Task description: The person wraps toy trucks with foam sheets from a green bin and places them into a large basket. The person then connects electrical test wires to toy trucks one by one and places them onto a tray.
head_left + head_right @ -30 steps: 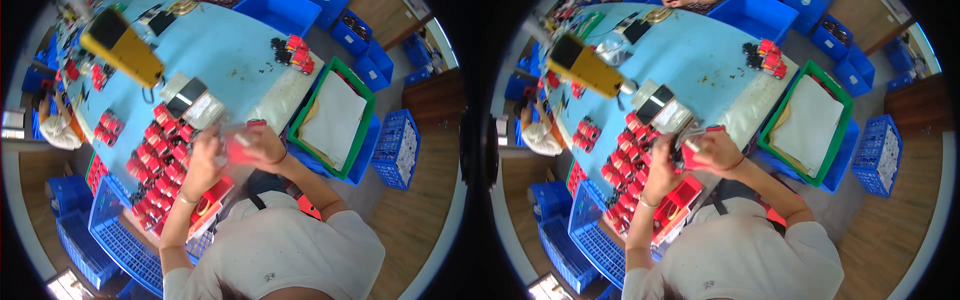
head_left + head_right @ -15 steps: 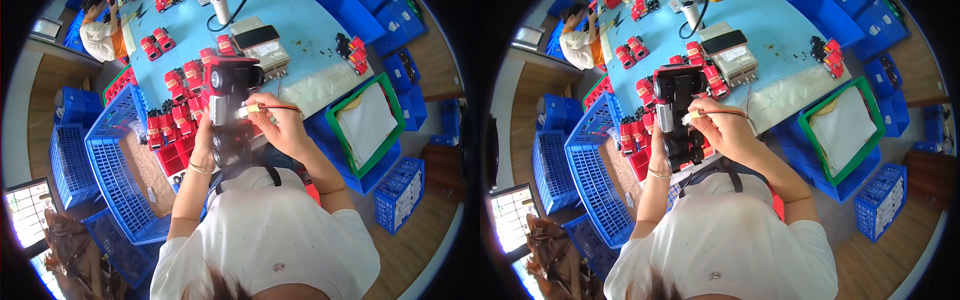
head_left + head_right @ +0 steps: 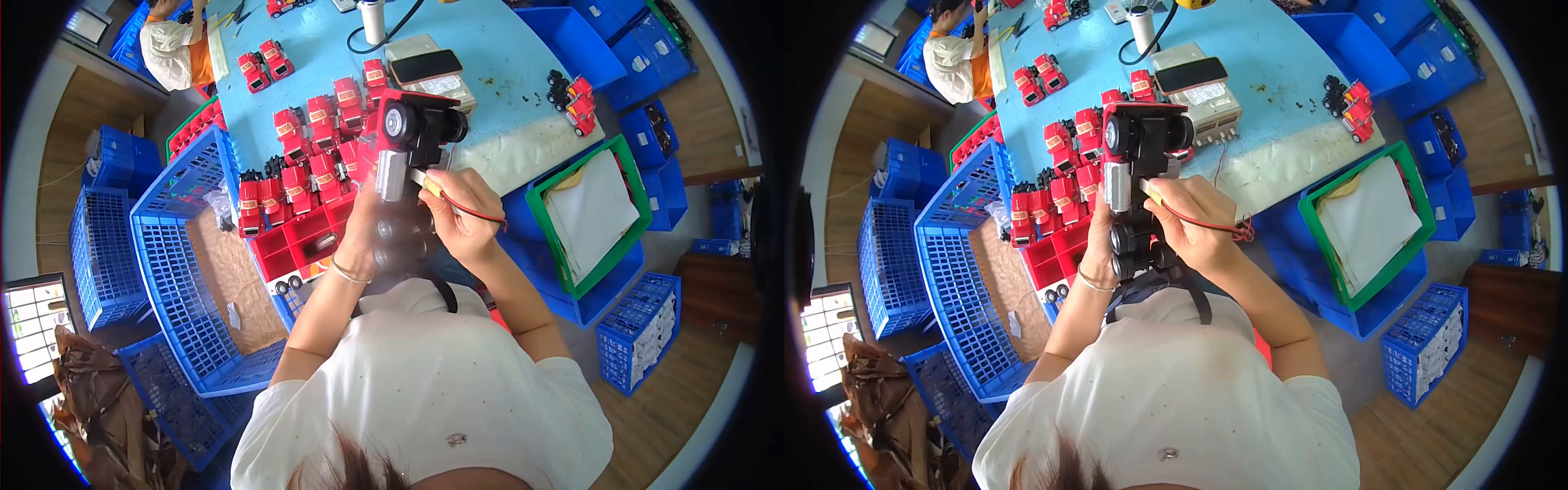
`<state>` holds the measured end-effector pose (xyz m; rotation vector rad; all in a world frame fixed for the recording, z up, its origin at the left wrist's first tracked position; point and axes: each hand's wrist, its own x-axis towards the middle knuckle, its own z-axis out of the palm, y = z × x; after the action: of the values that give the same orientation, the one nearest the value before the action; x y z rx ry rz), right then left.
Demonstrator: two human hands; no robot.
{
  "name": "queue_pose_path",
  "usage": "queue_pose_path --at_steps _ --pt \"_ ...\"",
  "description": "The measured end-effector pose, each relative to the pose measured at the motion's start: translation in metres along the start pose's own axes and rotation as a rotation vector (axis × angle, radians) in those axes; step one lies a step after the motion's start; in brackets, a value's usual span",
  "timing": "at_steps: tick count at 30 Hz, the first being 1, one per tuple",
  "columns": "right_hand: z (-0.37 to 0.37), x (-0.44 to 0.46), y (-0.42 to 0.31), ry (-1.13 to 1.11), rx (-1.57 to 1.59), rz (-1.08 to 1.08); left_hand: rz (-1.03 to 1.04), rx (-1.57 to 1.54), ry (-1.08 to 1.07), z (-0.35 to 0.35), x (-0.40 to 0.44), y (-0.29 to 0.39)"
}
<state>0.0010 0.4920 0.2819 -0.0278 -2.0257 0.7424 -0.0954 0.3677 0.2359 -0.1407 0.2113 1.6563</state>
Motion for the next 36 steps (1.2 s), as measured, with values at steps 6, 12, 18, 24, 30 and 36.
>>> queue_pose_path --at_steps 6,12,18,24,30,36 --pt "-0.003 -0.003 -0.001 0.050 0.125 0.028 0.318 0.283 0.195 -0.006 0.009 -0.004" --pt "-0.022 -0.030 -0.003 -0.154 0.394 0.456 0.576 0.599 0.083 -0.011 0.008 0.014" --pt "-0.052 -0.030 0.016 -1.040 0.226 0.131 0.628 0.874 0.225 -0.008 0.045 0.016" --pt "-0.024 -0.009 0.076 -0.931 -0.497 -0.633 0.226 0.465 0.095 -0.052 0.098 -0.003" --pt "-0.014 -0.032 0.133 -1.230 -0.294 -0.625 0.061 0.535 0.209 -0.100 0.130 -0.018" --pt "-0.015 -0.106 0.169 -1.357 -0.317 -0.419 0.681 2.123 0.427 -0.150 0.131 0.009"
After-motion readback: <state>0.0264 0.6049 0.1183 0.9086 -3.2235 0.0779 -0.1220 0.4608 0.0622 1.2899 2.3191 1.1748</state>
